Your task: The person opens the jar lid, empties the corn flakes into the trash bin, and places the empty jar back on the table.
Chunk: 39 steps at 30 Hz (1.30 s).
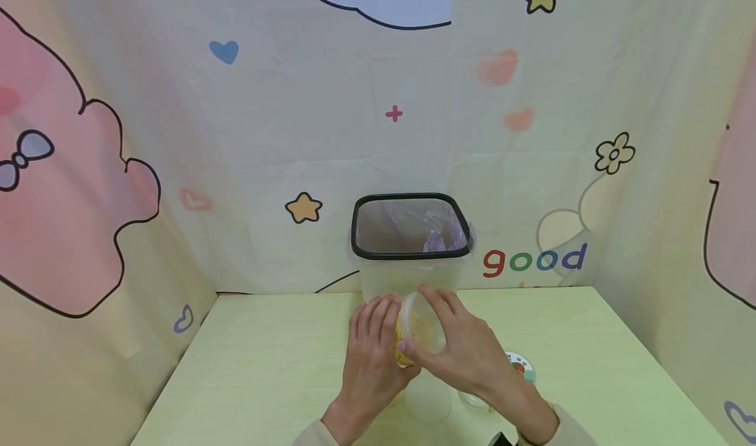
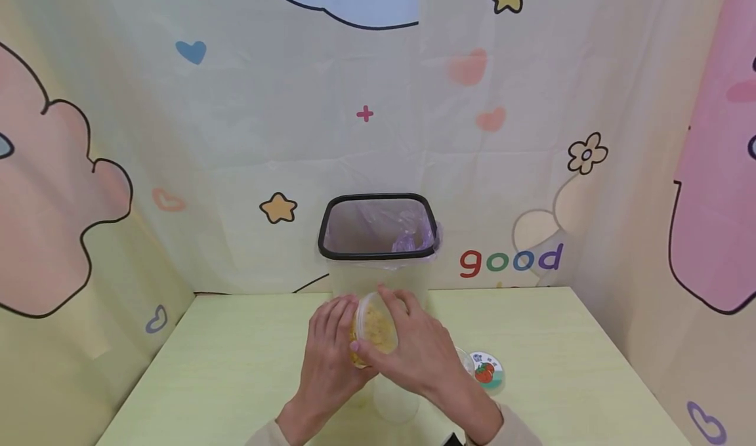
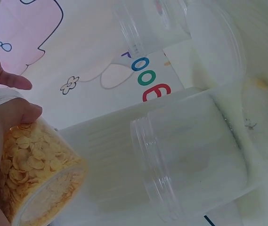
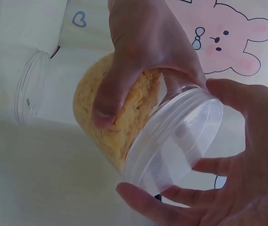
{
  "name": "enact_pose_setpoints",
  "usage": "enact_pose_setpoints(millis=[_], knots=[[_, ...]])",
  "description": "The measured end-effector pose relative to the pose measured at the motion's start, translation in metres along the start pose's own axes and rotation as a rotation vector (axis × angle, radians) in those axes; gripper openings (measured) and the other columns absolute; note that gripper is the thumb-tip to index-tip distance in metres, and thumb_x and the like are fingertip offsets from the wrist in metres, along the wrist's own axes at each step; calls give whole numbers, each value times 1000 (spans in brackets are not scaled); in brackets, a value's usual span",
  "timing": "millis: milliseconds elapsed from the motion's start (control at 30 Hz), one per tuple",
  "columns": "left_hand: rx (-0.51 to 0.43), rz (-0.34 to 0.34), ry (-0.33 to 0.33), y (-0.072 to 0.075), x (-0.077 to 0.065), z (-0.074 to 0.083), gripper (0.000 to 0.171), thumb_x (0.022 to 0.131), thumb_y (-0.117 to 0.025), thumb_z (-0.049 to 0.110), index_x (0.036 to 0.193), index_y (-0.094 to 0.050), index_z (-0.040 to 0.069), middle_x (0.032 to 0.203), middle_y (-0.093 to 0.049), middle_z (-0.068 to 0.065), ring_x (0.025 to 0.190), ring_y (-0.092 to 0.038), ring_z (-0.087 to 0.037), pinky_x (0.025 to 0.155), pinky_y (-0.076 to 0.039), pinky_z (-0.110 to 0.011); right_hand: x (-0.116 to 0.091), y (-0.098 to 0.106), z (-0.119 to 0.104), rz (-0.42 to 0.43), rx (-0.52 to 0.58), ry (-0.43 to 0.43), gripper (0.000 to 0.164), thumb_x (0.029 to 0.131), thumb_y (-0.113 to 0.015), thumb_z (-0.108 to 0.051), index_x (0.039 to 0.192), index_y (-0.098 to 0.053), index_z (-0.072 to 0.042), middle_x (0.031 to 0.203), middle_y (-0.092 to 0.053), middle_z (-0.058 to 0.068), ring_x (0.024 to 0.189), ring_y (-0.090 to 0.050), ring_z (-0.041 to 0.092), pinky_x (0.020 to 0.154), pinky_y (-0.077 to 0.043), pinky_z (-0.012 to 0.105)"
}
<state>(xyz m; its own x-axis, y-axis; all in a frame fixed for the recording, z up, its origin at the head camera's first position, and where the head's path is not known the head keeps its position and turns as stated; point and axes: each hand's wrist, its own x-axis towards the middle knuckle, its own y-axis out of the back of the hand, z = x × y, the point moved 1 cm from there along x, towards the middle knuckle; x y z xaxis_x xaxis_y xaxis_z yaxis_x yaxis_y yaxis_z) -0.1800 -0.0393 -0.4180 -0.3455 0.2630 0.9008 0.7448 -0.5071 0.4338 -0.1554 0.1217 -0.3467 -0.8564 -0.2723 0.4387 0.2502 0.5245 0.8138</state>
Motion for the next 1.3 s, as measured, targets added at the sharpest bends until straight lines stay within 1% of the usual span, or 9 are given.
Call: enact_pose_setpoints(millis=[133,267,500,733,833,1000,1067,1200,1300], knots=[[-1,9,1,1,1,0,102,53,-90,45,137,-48,4,136,-55,-9,123,-52,-27,107,-42,-47,0,0,5,16,26,112,81,79,-73,-52,147,-43,-21,141,-51,5,99,-67,27,80,-56,45],[-5,18,0,1,1,-1,99,56,-87,45,137,-48,3,136,-55,-10,123,-52,-28,106,-42,-46,1,1,9,8,45,230,82,78,-78,-43,148,-41,-22,145,-47,6,116,-61,28,89,-55,48],[-18,6,12,2,1,-1,107,48,-91,44,137,-48,3,136,-55,-10,124,-51,-28,109,-40,-44,3,5,15,-21,38,361,90,73,-85,-38,149,-37,-23,151,-41,8,131,-51,30,95,-53,50],[-66,-23,33,4,0,0,118,46,-93,58,139,-45,3,138,-53,-9,126,-50,-27,107,-41,-43,3,9,20,-52,39,491,98,69,-90,-28,151,-36,-21,157,-33,5,139,-42,27,99,-52,46],[-87,-28,41,4,0,0,120,43,-95,54,139,-45,3,139,-52,-9,125,-49,-27,107,-41,-42,2,10,21,-68,34,530,103,67,-91,-22,153,-33,-20,159,-31,4,143,-36,28,102,-50,47],[-101,-32,53,5,0,0,115,43,-97,42,138,-45,3,138,-52,-9,125,-49,-27,106,-42,-42,1,9,21,-90,31,547,111,62,-92,-10,154,-31,-19,161,-28,3,147,-30,32,104,-48,48],[-104,-36,60,5,0,0,114,43,-96,41,138,-45,3,138,-52,-9,125,-50,-27,106,-42,-42,1,9,21,-89,30,544,113,61,-92,-11,154,-30,-19,162,-26,3,147,-29,33,104,-49,48],[-113,-45,79,5,0,0,115,44,-96,40,140,-44,3,137,-52,-9,125,-49,-26,105,-44,-43,0,10,20,-67,42,519,108,65,-91,-27,154,-30,-19,163,-24,4,146,-31,32,100,-51,49],[-116,-43,86,5,0,-1,112,46,-95,39,140,-44,3,137,-52,-9,125,-49,-27,105,-43,-42,-1,12,17,-15,48,418,98,72,-84,-43,153,-32,-22,161,-28,6,141,-41,32,95,-53,51]])
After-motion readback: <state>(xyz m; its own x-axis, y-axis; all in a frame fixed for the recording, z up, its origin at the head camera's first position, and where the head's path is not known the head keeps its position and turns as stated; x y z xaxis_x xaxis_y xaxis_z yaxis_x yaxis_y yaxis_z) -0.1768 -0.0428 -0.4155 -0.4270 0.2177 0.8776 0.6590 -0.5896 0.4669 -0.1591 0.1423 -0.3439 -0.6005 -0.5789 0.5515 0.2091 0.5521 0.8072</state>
